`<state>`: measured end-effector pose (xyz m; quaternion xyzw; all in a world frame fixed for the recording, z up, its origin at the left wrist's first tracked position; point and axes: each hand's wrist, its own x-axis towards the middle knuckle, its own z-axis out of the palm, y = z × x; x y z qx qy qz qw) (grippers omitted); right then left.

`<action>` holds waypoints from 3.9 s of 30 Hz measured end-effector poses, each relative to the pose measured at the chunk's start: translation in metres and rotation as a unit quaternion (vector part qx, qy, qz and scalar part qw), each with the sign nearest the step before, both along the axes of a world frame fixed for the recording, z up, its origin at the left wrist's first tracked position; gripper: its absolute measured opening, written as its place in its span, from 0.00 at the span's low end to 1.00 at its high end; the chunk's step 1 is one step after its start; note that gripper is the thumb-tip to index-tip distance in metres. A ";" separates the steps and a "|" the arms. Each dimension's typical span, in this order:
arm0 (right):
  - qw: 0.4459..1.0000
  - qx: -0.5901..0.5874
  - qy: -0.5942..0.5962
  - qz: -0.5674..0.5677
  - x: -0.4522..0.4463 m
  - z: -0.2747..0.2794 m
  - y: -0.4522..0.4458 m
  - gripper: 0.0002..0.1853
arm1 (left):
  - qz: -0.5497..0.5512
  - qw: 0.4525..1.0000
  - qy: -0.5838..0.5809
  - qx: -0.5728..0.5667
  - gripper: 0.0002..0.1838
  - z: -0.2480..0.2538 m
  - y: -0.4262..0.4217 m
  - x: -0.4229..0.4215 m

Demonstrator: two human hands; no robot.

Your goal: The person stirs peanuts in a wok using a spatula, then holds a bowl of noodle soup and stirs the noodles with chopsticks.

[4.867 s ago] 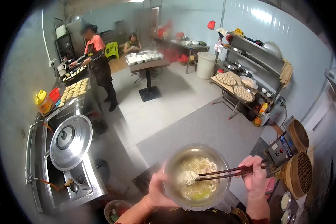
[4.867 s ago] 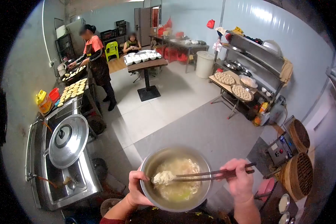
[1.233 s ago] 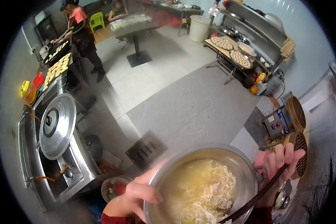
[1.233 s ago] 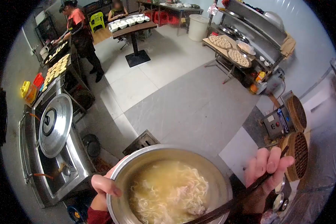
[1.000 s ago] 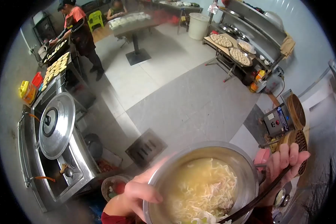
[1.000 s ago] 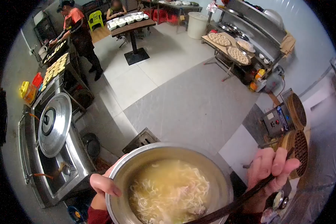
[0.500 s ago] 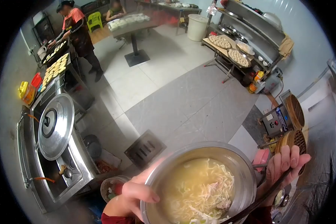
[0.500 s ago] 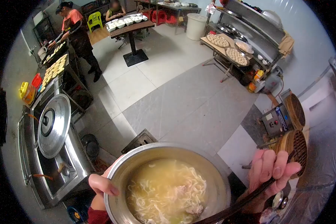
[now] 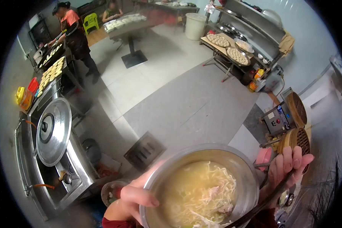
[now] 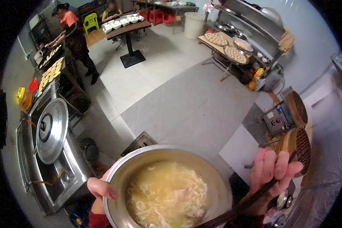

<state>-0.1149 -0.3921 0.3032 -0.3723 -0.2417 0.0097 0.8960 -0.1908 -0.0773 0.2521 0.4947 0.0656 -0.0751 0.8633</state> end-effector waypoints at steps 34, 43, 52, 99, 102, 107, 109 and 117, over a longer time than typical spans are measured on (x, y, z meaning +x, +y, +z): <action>0.983 -0.110 -0.002 -0.147 0.005 0.012 0.005 0.23 | -0.074 0.993 0.023 -0.084 0.30 0.002 -0.001 0.008; 0.975 -0.170 -0.085 -0.119 -0.017 0.005 0.034 0.24 | -0.075 0.993 0.014 -0.086 0.29 -0.002 -0.002 0.007; 1.000 -0.024 0.000 -0.009 -0.006 -0.001 0.000 0.21 | -0.082 0.993 -0.002 -0.084 0.28 -0.005 -0.003 0.008; 0.954 -0.236 -0.184 -0.033 0.006 0.039 -0.023 0.15 | -0.069 0.894 -0.443 -0.005 0.23 -0.012 -0.002 0.038; 0.951 -0.220 -0.191 -0.106 0.004 0.017 -0.012 0.18 | -0.029 0.911 -0.412 -0.012 0.26 -0.009 -0.014 0.029; 0.951 -0.228 -0.143 -0.155 0.000 0.000 0.006 0.18 | -0.033 0.906 -0.421 0.015 0.29 -0.006 -0.006 0.033; 0.947 -0.227 -0.129 -0.188 -0.002 0.000 0.017 0.18 | -0.050 0.897 -0.438 0.032 0.30 -0.007 -0.001 0.037; 0.943 -0.234 -0.067 -0.227 0.002 -0.005 0.015 0.20 | -0.056 0.920 -0.388 0.027 0.33 -0.013 -0.005 0.033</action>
